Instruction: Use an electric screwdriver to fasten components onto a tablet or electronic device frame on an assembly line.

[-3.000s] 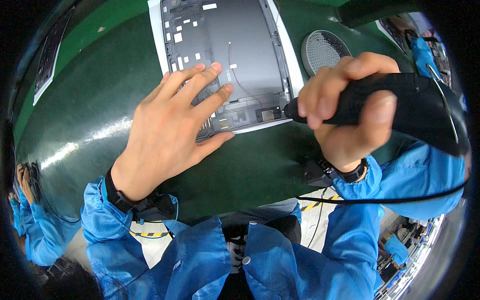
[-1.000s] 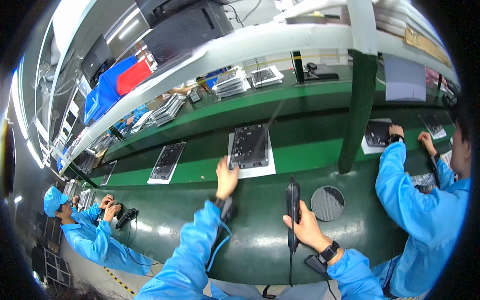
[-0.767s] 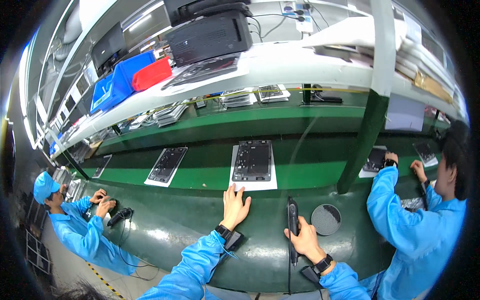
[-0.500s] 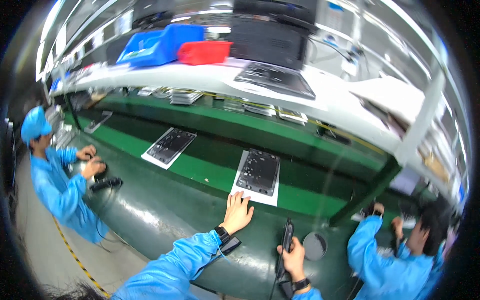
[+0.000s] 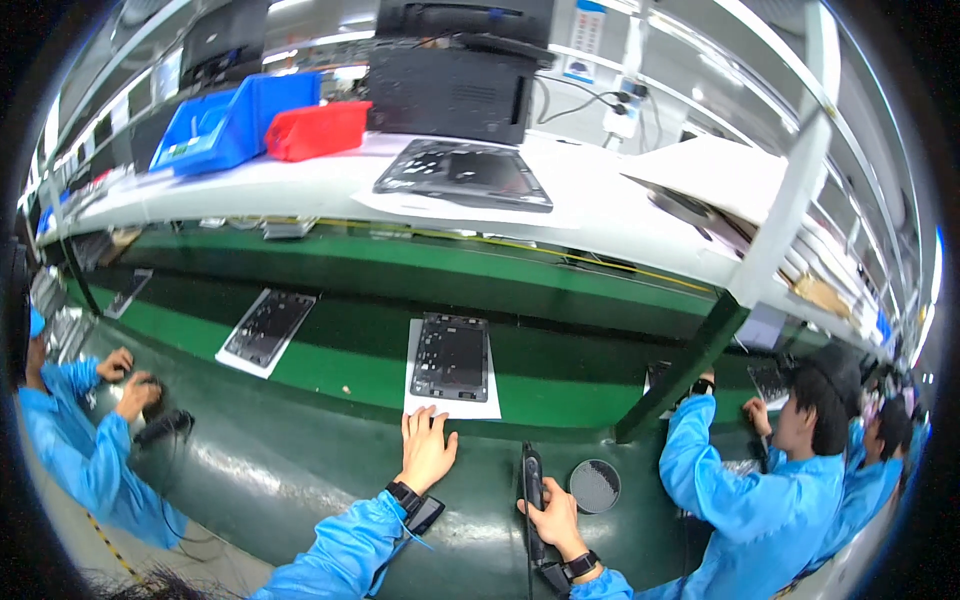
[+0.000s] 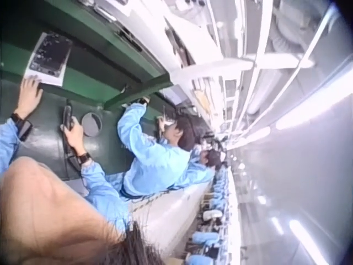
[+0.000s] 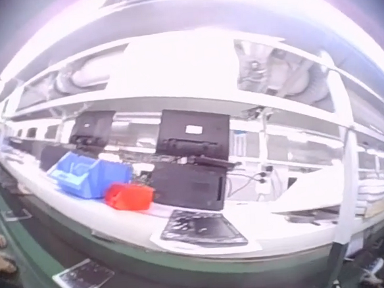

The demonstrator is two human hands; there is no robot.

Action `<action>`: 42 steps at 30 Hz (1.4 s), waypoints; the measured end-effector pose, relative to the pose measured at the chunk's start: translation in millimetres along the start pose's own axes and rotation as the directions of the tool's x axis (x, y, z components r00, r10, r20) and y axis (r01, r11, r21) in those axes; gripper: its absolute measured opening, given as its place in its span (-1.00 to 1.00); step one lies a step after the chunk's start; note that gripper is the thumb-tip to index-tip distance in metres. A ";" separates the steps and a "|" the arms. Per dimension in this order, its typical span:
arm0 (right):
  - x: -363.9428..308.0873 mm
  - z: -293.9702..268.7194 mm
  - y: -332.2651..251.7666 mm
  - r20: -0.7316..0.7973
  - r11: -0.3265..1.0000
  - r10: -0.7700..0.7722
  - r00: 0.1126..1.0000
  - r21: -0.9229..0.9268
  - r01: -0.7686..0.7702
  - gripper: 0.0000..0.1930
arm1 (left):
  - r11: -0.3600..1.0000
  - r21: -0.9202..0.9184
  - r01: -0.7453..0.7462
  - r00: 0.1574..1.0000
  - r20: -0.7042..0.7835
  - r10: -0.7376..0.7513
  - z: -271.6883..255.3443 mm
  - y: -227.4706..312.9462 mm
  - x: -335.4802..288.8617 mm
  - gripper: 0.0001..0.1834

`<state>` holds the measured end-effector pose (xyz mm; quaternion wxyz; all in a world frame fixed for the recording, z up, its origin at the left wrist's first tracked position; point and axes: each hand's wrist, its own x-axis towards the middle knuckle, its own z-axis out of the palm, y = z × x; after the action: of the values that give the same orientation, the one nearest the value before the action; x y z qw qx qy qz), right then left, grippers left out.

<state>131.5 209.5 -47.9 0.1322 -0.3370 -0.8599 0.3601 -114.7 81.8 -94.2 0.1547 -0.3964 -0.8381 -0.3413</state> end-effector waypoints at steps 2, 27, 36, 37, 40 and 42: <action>-0.2 -4.8 0.9 -0.015 0.999 -0.031 0.999 0.017 0.031 -0.38 | 0.999 0.016 0.034 0.999 0.015 -0.035 3.3 1.2 0.4 -0.52; -11.4 -10.7 2.8 -0.057 0.998 -0.058 0.997 -0.013 0.058 -0.53 | 0.998 0.058 -0.020 0.998 0.061 0.017 14.4 -2.5 -3.2 -0.52; -10.7 -70.8 -9.1 -0.587 0.877 -0.179 0.790 0.268 0.398 -0.92 | 0.999 0.028 -0.040 0.998 0.046 0.038 15.4 4.1 1.2 -0.54; -12.5 -97.9 -27.8 -0.610 0.863 -0.281 0.741 0.178 0.473 -0.94 | 0.999 0.021 -0.038 0.998 0.057 0.037 15.4 4.2 1.6 -0.54; -0.1 -167.0 -79.7 -0.657 0.786 -0.510 0.555 -0.093 0.611 -0.96 | 0.999 0.032 -0.040 0.998 0.043 0.038 13.6 1.4 1.7 -0.55; 18.4 -204.4 -112.6 -0.651 0.701 -0.656 0.381 -0.340 0.627 -0.92 | 0.999 0.026 -0.035 0.998 0.051 0.034 12.7 0.1 2.4 -0.55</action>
<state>159.4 272.4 175.8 0.5870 -0.0945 -0.7982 0.0973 -116.0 92.0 -102.1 0.1445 -0.4171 -0.8394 -0.3171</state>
